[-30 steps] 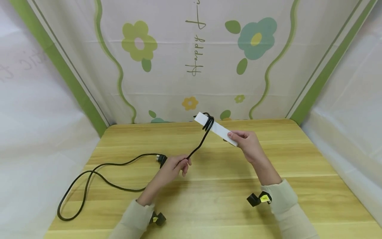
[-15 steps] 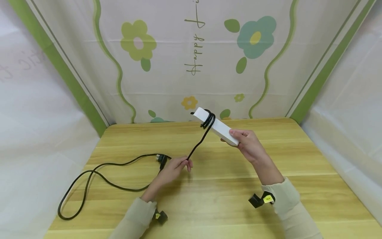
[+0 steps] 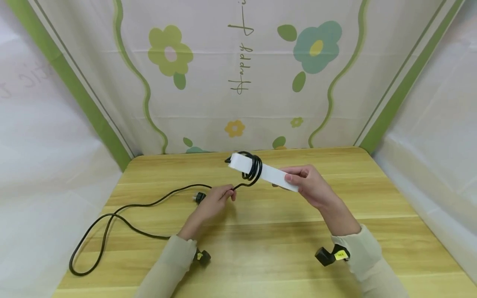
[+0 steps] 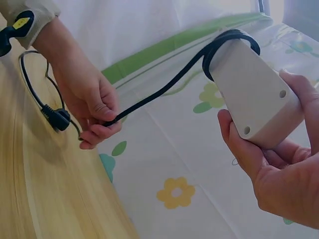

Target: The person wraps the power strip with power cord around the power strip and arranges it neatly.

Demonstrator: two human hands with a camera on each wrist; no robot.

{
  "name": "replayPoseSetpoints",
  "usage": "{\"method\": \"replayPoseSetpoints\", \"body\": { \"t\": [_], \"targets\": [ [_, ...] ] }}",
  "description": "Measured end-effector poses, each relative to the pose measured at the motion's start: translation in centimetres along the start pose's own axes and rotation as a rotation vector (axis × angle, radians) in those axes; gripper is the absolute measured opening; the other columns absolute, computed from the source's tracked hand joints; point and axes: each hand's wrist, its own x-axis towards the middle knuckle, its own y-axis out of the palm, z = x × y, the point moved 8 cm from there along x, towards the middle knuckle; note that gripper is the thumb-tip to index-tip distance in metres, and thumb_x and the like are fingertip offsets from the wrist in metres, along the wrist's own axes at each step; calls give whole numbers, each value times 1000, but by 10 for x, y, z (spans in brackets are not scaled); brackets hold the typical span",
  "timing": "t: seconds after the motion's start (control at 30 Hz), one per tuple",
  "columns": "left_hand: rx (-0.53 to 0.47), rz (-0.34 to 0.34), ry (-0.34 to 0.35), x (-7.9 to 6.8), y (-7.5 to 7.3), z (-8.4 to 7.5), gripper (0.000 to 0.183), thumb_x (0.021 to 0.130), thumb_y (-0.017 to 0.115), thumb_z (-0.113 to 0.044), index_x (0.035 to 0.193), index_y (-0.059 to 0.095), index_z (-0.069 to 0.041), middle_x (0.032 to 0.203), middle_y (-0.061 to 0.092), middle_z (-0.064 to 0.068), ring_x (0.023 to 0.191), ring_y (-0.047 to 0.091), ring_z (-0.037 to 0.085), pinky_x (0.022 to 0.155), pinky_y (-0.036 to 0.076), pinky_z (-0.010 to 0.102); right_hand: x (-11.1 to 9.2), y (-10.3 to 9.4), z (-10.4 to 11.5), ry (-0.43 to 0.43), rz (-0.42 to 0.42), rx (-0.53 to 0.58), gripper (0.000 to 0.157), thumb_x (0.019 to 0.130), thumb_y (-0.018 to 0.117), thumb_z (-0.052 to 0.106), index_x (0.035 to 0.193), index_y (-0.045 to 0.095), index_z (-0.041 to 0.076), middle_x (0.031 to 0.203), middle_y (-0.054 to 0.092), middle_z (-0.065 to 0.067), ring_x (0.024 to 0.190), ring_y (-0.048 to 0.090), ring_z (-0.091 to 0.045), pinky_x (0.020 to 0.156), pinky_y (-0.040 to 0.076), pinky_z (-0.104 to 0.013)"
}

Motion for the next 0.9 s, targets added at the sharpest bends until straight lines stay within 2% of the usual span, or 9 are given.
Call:
{"method": "replayPoseSetpoints", "body": {
  "t": [0.13, 0.2, 0.27, 0.37, 0.43, 0.53, 0.63, 0.77, 0.9],
  "targets": [
    [83, 16, -7, 7, -8, -1, 23, 106, 41, -6, 99, 63, -3, 95, 67, 10, 94, 64, 29, 80, 50, 35, -5, 1, -4, 19, 36, -79, 26, 97, 61, 8, 105, 78, 26, 98, 76, 5, 88, 66, -7, 75, 55, -22],
    [96, 3, -15, 10, -15, -1, 23, 105, 42, -2, 109, 65, 0, 104, 70, 13, 102, 66, 29, 85, 54, 38, -8, 2, -7, 20, 68, -108, 26, 95, 63, 9, 107, 77, 27, 101, 76, 5, 88, 66, -7, 75, 55, -22],
    [115, -27, 15, 13, -24, -4, 24, 103, 42, 4, 105, 65, -1, 99, 69, 13, 93, 65, 26, 80, 53, 36, -11, 5, -9, 12, 107, -140, 25, 94, 66, 9, 110, 77, 25, 103, 75, 5, 88, 67, -8, 75, 56, -24],
    [143, -65, 91, 17, -35, -10, 22, 102, 46, 3, 101, 66, -5, 95, 69, 9, 84, 63, 21, 75, 52, 33, -14, 8, -11, 0, 160, -187, 26, 91, 70, 7, 116, 75, 10, 105, 75, 4, 86, 67, -10, 73, 57, -25],
    [178, -75, 149, 19, -38, -16, 20, 103, 48, -1, 93, 64, -8, 86, 66, 7, 76, 59, 22, 70, 49, 32, -15, 12, -11, 4, 186, -228, 31, 88, 72, 5, 119, 71, -2, 105, 75, 2, 84, 67, -10, 71, 57, -25],
    [217, -58, 189, 21, -40, -20, 15, 102, 52, -6, 95, 66, -7, 89, 69, 9, 79, 64, 24, 73, 53, 33, -17, 21, -12, -3, 233, -304, 36, 85, 76, 3, 118, 68, -9, 103, 75, -1, 80, 67, -11, 66, 57, -27],
    [268, -32, 188, 24, -40, -22, 15, 102, 53, -8, 92, 65, -7, 86, 68, 11, 74, 60, 21, 70, 50, 32, -18, 32, -13, -36, 285, -424, 37, 83, 79, 6, 118, 72, 0, 104, 75, -4, 79, 67, -12, 64, 57, -29],
    [372, -26, 189, 27, -43, -27, 15, 101, 56, -14, 91, 67, -10, 85, 67, 4, 75, 58, 14, 70, 51, 31, -19, 44, -17, -63, 317, -635, 40, 80, 85, 25, 117, 75, 15, 106, 75, -1, 79, 66, -9, 63, 56, -29],
    [441, -74, 219, 24, -54, -36, 11, 97, 62, -16, 92, 71, -12, 89, 70, 1, 81, 65, 15, 75, 55, 32, -19, 47, -22, -41, 314, -749, 47, 77, 86, 37, 118, 74, 17, 106, 75, 1, 80, 65, -7, 64, 56, -28]
  ]
}}
